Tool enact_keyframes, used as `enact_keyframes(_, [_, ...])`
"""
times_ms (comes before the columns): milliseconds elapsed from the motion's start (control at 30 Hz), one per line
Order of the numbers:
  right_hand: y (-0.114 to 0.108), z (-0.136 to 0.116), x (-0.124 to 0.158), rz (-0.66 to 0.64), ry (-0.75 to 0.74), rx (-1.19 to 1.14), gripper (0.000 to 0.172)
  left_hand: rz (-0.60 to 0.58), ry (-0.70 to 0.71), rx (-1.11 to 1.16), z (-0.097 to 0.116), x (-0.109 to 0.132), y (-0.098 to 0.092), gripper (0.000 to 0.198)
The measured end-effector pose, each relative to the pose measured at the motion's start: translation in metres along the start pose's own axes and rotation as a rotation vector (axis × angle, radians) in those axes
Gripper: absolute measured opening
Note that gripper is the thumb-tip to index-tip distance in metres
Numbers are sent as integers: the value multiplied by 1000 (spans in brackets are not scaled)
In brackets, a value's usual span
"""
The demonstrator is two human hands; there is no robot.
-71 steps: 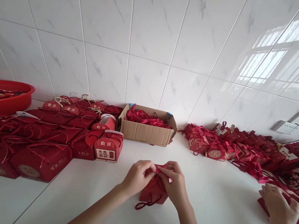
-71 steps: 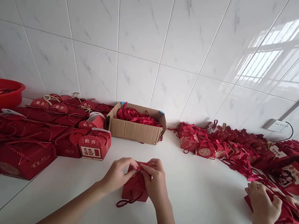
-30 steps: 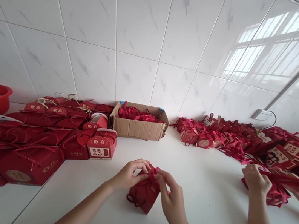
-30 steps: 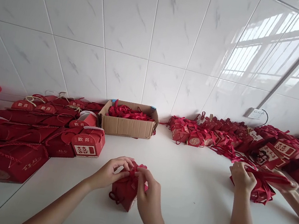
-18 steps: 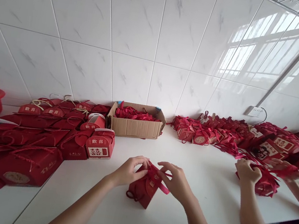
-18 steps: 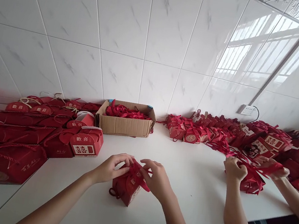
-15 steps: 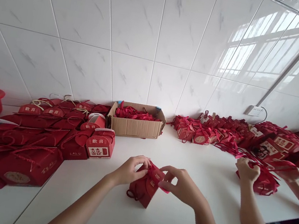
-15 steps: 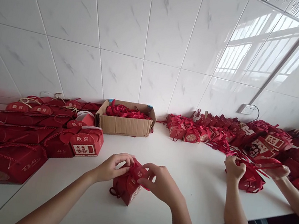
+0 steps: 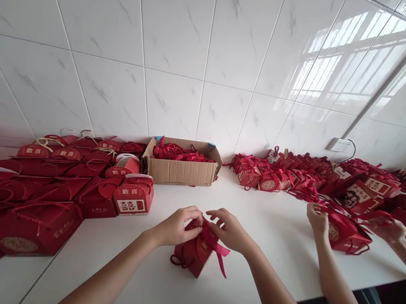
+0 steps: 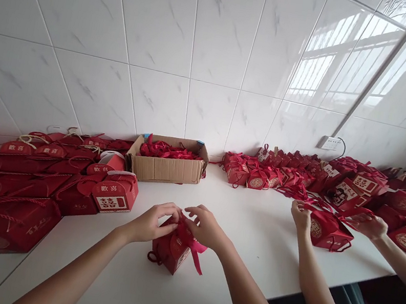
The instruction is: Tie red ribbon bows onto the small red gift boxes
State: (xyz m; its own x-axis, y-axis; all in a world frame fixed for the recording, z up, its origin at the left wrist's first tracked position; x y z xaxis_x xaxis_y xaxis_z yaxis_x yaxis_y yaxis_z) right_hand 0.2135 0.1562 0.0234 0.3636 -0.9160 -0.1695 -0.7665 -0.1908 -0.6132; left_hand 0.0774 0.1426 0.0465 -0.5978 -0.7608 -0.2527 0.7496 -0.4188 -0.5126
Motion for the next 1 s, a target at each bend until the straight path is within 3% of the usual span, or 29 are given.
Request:
enact_keyframes(133, [2, -5, 3, -62, -35, 84, 18, 13, -8, -25, -2, 5, 0, 5])
enact_keyframes(267, [5, -10, 15, -25, -4, 99, 8, 8, -6, -69, -2, 10, -1, 6])
enact_keyframes(500, [8, -22, 35, 45, 14, 12, 11, -25, -24, -138, 2, 14, -5, 4])
enact_keyframes(600, [5, -33, 35, 46, -132, 18, 25, -8, -22, -162, 3, 13, -7, 5])
enact_keyframes(767, [14, -45, 42, -70, -434, 158, 52, -12, -23, -193, 4, 12, -6, 6])
enact_keyframes(1000, [20, -31, 48, -141, -438, 282, 52, -9, -56, -220, -3, 10, -17, 8])
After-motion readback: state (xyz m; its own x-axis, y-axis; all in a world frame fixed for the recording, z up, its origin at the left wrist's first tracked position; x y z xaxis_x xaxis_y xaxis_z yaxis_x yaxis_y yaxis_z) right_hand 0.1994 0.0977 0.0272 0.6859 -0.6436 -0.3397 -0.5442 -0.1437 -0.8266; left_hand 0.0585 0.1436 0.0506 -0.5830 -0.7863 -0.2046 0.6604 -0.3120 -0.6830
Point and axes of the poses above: each hand's wrist, its own x-axis away from the middle knuckle, its own y-axis out of the palm, z = x × y, the point moved 7 cm from there along -x, towards the middle knuckle, and after that the axes turned 7 degrees about x, right-handed, at the moved point
